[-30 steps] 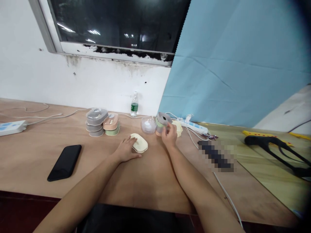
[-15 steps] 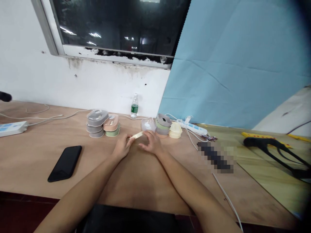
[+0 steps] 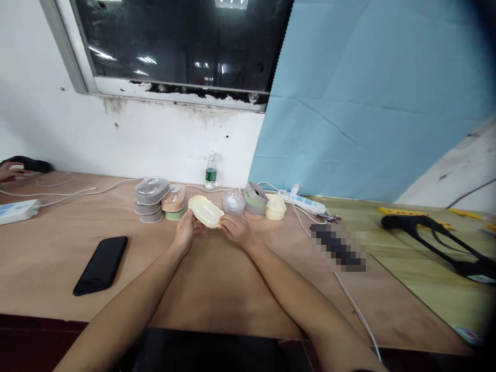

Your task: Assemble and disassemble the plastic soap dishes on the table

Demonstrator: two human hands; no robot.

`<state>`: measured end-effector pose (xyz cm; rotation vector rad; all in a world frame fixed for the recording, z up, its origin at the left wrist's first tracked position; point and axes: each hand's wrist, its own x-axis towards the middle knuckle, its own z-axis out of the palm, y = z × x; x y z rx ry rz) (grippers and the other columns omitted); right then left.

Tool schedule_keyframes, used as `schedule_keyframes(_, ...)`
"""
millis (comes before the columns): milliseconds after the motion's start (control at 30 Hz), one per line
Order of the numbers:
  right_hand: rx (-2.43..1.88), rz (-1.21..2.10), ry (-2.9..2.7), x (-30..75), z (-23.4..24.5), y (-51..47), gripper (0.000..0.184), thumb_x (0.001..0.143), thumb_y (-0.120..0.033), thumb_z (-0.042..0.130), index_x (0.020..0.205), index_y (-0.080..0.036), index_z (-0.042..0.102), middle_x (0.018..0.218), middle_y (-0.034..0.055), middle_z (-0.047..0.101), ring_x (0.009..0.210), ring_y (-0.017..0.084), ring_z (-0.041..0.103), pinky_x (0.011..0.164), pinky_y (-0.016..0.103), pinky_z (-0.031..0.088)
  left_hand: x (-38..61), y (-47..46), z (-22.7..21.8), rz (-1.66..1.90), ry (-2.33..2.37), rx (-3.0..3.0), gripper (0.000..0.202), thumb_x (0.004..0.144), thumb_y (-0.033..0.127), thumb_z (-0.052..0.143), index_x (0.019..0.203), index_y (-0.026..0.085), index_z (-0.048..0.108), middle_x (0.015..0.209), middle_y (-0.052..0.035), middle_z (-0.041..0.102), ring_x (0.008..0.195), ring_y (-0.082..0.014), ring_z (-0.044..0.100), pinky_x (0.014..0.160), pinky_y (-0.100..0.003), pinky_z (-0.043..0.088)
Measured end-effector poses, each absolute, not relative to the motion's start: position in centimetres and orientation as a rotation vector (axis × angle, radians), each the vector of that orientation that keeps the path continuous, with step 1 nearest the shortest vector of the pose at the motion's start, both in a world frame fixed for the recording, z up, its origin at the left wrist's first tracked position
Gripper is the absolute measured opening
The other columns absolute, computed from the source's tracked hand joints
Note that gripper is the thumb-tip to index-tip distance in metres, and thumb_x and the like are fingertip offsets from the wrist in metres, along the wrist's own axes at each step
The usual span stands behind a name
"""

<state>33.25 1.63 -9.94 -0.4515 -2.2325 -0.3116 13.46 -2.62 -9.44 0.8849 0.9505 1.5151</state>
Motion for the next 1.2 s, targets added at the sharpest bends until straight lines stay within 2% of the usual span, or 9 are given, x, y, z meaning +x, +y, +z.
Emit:
schedule_keyframes(133,-0.536,-0.325,-2.168,33.6,-10.6,2.0,0.024,0.096,-0.029,0.038,0.096,-0.019,0.060,0.089,0.0094,0.067,0.083,0.018,0.062,0.072,0.031,0.050,13.9,-2.9,-9.7,1.450,0.940,1.018,0.049,0.081,0.058,0.053,0.107,0.017,0.051,0.109,-0.0122,0.066,0.070,-0.0174,0.068,0.051,-0.023,0.048)
schedule_keyframes(300,-0.597,-0.413,-2.188,33.5,-11.3,2.2,0.026,0.096,-0.029,0.036,0.094,-0.019,0.060,0.078,0.0075,0.064,0.072,0.018,0.059,0.065,0.030,0.047,14.3,-3.3,-9.7,1.378,0.954,1.132,0.051,0.075,0.058,0.060,0.105,0.019,0.051,0.111,-0.0102,0.065,0.074,-0.0180,0.068,0.056,-0.025,0.049)
schedule_keyframes(500,-0.479,-0.421,-2.291,32.5,-10.9,1.7,0.022,0.095,-0.028,0.041,0.097,-0.020,0.061,0.085,0.0061,0.064,0.080,0.017,0.059,0.069,0.029,0.047,14.2,-3.3,-10.0,1.357,0.918,1.139,0.045,0.077,0.055,0.059,0.101,0.018,0.052,0.093,-0.0053,0.069,0.075,-0.0187,0.068,0.062,-0.027,0.050)
schedule_keyframes(667,-0.439,-0.440,-2.316,32.2,-10.7,1.4,0.018,0.092,-0.027,0.047,0.102,-0.021,0.061,0.089,0.0057,0.064,0.082,0.016,0.059,0.072,0.029,0.047,13.9,-3.1,-10.1,1.393,0.901,1.184,0.044,0.080,0.054,0.056,0.104,0.017,0.053,0.096,-0.0067,0.069,0.076,-0.0184,0.067,0.065,-0.029,0.050)
schedule_keyframes(833,-0.627,-0.417,-1.991,34.2,-11.1,3.3,0.017,0.091,-0.022,0.043,0.094,-0.020,0.059,0.089,0.0086,0.063,0.083,0.018,0.058,0.072,0.031,0.049,13.5,-3.4,-10.2,1.394,1.051,1.457,0.050,0.081,0.053,0.056,0.114,0.016,0.051,0.114,-0.0128,0.064,0.087,-0.0205,0.066,0.073,-0.033,0.050)
schedule_keyframes(967,-0.906,-0.430,-1.617,38.5,-10.4,5.6,0.016,0.090,-0.026,0.040,0.088,-0.020,0.055,0.089,0.0085,0.058,0.088,0.021,0.055,0.078,0.035,0.047,13.2,-3.8,-10.3,1.266,1.195,1.838,0.044,0.083,0.048,0.055,0.113,0.016,0.056,0.105,-0.0109,0.067,0.090,-0.0205,0.064,0.080,-0.035,0.050)
schedule_keyframes(1067,-1.087,-0.448,-1.371,42.7,-10.1,6.9,0.017,0.090,-0.027,0.037,0.091,-0.018,0.052,0.094,0.0111,0.055,0.094,0.023,0.051,0.085,0.040,0.043,13.2,-4.0,-10.2,1.157,1.256,1.996,0.039,0.086,0.046,0.051,0.111,0.017,0.058,0.098,-0.0078,0.068,0.085,-0.0189,0.064,0.077,-0.034,0.051)
schedule_keyframes(1200,-1.273,-0.420,-1.202,47.0,-10.7,7.2,0.020,0.090,-0.027,0.037,0.095,-0.016,0.052,0.096,0.0127,0.053,0.094,0.024,0.049,0.085,0.040,0.041,13.3,-4.0,-10.3,1.096,1.298,2.086,0.037,0.088,0.045,0.048,0.110,0.017,0.059,0.091,-0.0060,0.069,0.081,-0.0184,0.064,0.075,-0.033,0.051)
